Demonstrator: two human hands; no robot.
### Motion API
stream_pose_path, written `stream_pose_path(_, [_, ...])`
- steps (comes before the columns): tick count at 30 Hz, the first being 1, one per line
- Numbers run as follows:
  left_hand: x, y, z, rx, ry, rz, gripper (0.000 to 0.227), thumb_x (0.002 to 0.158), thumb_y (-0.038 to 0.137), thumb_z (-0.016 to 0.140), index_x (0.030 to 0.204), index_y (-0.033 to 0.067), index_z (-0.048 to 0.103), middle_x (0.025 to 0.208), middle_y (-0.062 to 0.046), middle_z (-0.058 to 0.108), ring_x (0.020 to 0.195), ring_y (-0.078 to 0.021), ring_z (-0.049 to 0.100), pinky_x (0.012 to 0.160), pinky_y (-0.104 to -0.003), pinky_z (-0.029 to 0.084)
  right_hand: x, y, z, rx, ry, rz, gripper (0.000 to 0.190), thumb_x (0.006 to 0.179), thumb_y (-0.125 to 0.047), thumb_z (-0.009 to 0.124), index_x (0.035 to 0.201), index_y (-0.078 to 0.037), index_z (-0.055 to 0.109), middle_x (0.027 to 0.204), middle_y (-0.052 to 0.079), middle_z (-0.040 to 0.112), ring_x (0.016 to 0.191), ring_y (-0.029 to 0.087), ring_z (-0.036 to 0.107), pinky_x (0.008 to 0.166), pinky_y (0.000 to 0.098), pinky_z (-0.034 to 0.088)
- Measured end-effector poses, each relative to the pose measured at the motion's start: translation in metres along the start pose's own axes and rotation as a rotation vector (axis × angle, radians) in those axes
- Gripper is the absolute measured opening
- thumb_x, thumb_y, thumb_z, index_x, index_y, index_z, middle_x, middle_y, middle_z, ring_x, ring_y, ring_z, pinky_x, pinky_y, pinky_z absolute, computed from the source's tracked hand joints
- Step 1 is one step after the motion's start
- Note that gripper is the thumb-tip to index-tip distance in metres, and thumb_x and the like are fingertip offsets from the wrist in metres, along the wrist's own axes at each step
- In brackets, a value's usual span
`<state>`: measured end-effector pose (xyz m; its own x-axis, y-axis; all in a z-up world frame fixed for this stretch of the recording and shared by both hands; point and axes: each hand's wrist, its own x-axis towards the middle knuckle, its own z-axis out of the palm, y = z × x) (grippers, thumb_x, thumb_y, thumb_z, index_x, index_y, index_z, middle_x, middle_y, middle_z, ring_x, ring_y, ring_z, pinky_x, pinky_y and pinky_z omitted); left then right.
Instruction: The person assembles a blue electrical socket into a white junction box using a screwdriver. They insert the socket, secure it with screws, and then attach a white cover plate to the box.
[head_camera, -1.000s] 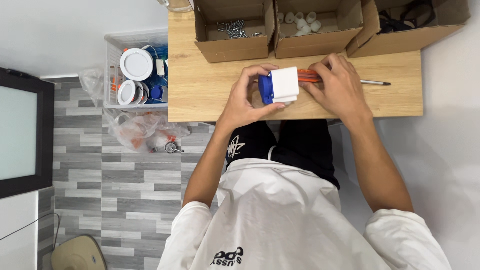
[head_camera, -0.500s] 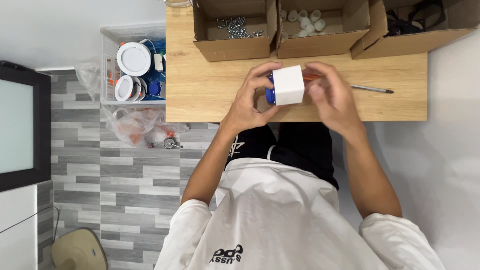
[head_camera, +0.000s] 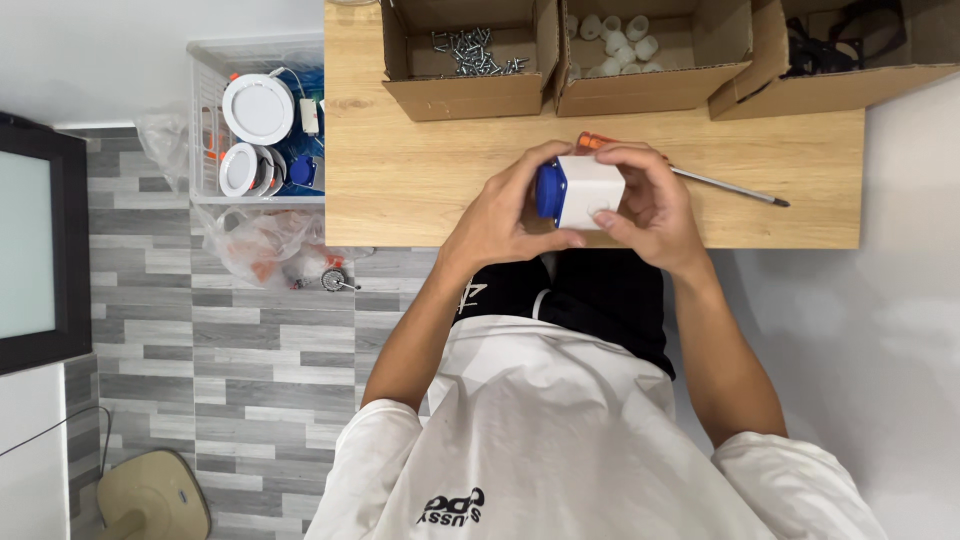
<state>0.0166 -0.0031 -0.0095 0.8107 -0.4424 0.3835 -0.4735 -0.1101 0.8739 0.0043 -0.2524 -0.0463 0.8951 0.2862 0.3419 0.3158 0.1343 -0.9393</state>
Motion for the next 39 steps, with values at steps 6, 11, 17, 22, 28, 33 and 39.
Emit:
stream_pose_path(6, [-0.003, -0.002, 0.0, -0.057, 0.035, 0.053, 0.082, 0.084, 0.033, 0.1, 0.149, 0.0061, 0.059, 0.138, -0.017, 0.072, 0.131, -0.0347, 0.072, 0.114, -0.048, 0.057, 0.003, -0.019, 0.011, 0.028, -0.033, -0.038, 0.074, 0.088, -0.003, 0.085, 0.149, 0.011, 0.044, 0.156, 0.026, 0.045, 0.141, 0.037, 0.06, 0.11, 0.043, 0.057])
stream_pose_path(11, [-0.001, -0.006, 0.0, -0.08, 0.082, 0.168, 0.075, 0.083, 0.022, 0.102, 0.144, 0.0027, 0.063, 0.136, -0.017, 0.071, 0.131, -0.0357, 0.071, 0.116, -0.047, 0.055, 0.002, -0.014, 0.01, 0.084, -0.073, 0.041, 0.089, 0.092, -0.019, 0.082, 0.162, 0.004, 0.032, 0.167, 0.023, 0.041, 0.143, 0.031, 0.059, 0.107, 0.0401, 0.06])
stream_pose_path(17, [-0.002, -0.005, 0.002, -0.072, 0.101, 0.188, 0.075, 0.082, 0.014, 0.101, 0.145, 0.0021, 0.062, 0.142, -0.016, 0.068, 0.133, -0.0343, 0.07, 0.115, -0.046, 0.055, 0.001, -0.005, 0.005, 0.165, -0.073, 0.089, 0.083, 0.092, -0.003, 0.075, 0.162, 0.005, 0.032, 0.148, 0.024, 0.058, 0.124, 0.036, 0.072, 0.09, 0.0404, 0.069])
stream_pose_path(22, [-0.009, -0.015, -0.002, -0.157, 0.046, 0.031, 0.101, 0.083, 0.051, 0.102, 0.16, 0.0095, 0.051, 0.147, -0.015, 0.068, 0.113, -0.026, 0.078, 0.097, -0.044, 0.063, 0.001, -0.013, 0.007, 0.135, -0.029, 0.05, 0.085, 0.088, 0.005, 0.078, 0.162, 0.01, 0.037, 0.149, 0.022, 0.058, 0.13, 0.032, 0.068, 0.099, 0.0391, 0.066])
stream_pose_path(28, [-0.002, 0.006, -0.002, -0.123, 0.077, 0.117, 0.065, 0.094, 0.028, 0.094, 0.147, 0.0042, 0.063, 0.135, -0.016, 0.072, 0.124, -0.0309, 0.075, 0.1, -0.041, 0.063, -0.008, 0.006, 0.002, 0.124, -0.052, -0.013, 0.086, 0.08, 0.012, 0.082, 0.154, 0.013, 0.039, 0.154, 0.03, 0.053, 0.134, 0.042, 0.065, 0.1, 0.0434, 0.064])
stream_pose_path(33, [0.002, 0.01, -0.004, -0.087, 0.093, 0.233, 0.063, 0.093, 0.021, 0.095, 0.145, 0.0026, 0.065, 0.141, -0.017, 0.068, 0.134, -0.0347, 0.068, 0.112, -0.047, 0.058, 0.003, -0.009, 0.005, 0.168, -0.087, 0.034, 0.091, 0.089, -0.017, 0.08, 0.162, 0.005, 0.032, 0.166, 0.024, 0.044, 0.14, 0.036, 0.062, 0.106, 0.0394, 0.062])
stream_pose_path(39, [0.0, 0.007, -0.001, -0.056, 0.1, 0.239, 0.063, 0.09, 0.019, 0.097, 0.145, 0.0085, 0.068, 0.15, -0.016, 0.062, 0.141, -0.0355, 0.063, 0.118, -0.046, 0.054, 0.0, -0.003, 0.003, 0.167, -0.059, 0.084, 0.08, 0.095, -0.017, 0.075, 0.161, 0.004, 0.036, 0.155, 0.02, 0.054, 0.13, 0.033, 0.068, 0.099, 0.0387, 0.065])
